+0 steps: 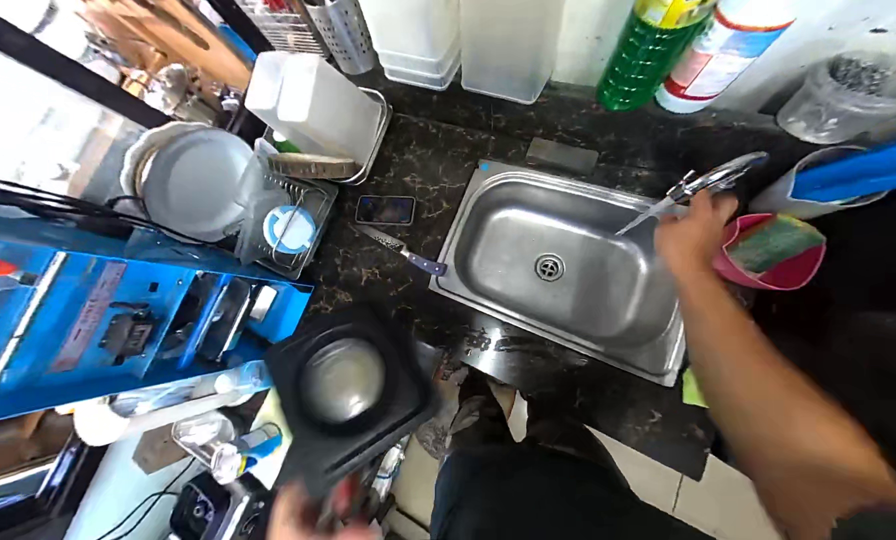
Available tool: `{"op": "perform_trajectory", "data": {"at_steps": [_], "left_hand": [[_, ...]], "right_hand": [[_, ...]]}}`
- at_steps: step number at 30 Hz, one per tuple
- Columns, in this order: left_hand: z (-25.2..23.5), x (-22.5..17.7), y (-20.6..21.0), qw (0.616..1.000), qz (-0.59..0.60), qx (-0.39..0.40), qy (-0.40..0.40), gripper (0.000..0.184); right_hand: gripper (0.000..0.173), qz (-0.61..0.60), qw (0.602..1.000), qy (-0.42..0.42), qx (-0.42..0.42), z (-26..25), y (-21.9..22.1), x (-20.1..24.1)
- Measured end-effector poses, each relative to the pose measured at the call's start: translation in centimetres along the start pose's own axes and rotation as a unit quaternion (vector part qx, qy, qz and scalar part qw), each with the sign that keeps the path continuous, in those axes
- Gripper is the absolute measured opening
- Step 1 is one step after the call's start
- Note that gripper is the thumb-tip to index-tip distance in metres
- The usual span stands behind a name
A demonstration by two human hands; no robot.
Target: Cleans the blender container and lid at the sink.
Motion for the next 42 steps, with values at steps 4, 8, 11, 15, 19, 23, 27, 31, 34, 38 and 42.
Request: {"op": "perform_trajectory", "data": {"at_steps": [4,8,11,15,19,23,27,31,34,38,42], "left_hand": [[-12.2,-0.5,6.4,0.952,-0.278,0.126,0.007,0.04],[-20.1,-0.8,11.3,0.846,-0.42,0.297,0.139,0.05],[-23.7,-0.3,13.3,0.806,-0.421,0.344,0.232,0.049],[-27.2,0.5,13.3,0.817,-0.366,0.38,0.234,0.044],[-29.4,1.6,12.1,0.871,-0.306,0.332,0.195,0.051],[-29.4,2.5,10.1,0.897,-0.289,0.264,0.206,0.044],[-27.3,1.7,8.8,0.925,-0.253,0.214,0.184,0.03],[-26.0,0.8,8.1,0.955,-0.182,0.181,0.151,0.032],[-25.4,0.2,8.3,0.959,-0.175,0.169,0.148,0.03],[-25.0,-0.1,8.9,0.961,-0.164,0.164,0.15,0.026],[-24.8,-0.3,9.3,0.967,-0.131,0.161,0.149,0.021]], "right_hand": [[0.031,-0.27,0.936,-0.215,0.069,13.9,0.9,3.3],[0.061,-0.06,0.92,-0.326,0.208,18.2,-2.5,9.8],[0.066,0.077,0.934,-0.301,0.175,17.2,-3.2,11.4],[0.065,0.065,0.953,-0.287,0.077,17.7,-3.9,11.9],[0.076,-0.201,0.972,-0.113,0.04,17.2,-3.8,6.1],[0.048,-0.395,0.901,0.158,0.087,9.9,4.2,-0.8],[0.052,-0.6,0.718,0.341,0.094,3.4,8.8,-2.5],[0.058,-0.766,0.545,0.329,0.084,-0.2,11.1,-7.1],[0.055,-0.804,0.499,0.312,0.085,-0.7,11.5,-7.9],[0.062,-0.763,0.533,0.337,0.143,-0.1,11.6,-7.8],[0.052,-0.676,0.638,0.306,0.205,0.6,11.6,-7.2]]}}
Point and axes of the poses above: each hand's wrist, its own z-axis away from the middle knuckle, its own y-axis out of the palm, x = y × z, the point moved 1 cm from there along -z, towards the middle knuckle, and after that the axes turned 11 degrees about x, right-handed, at the moved point
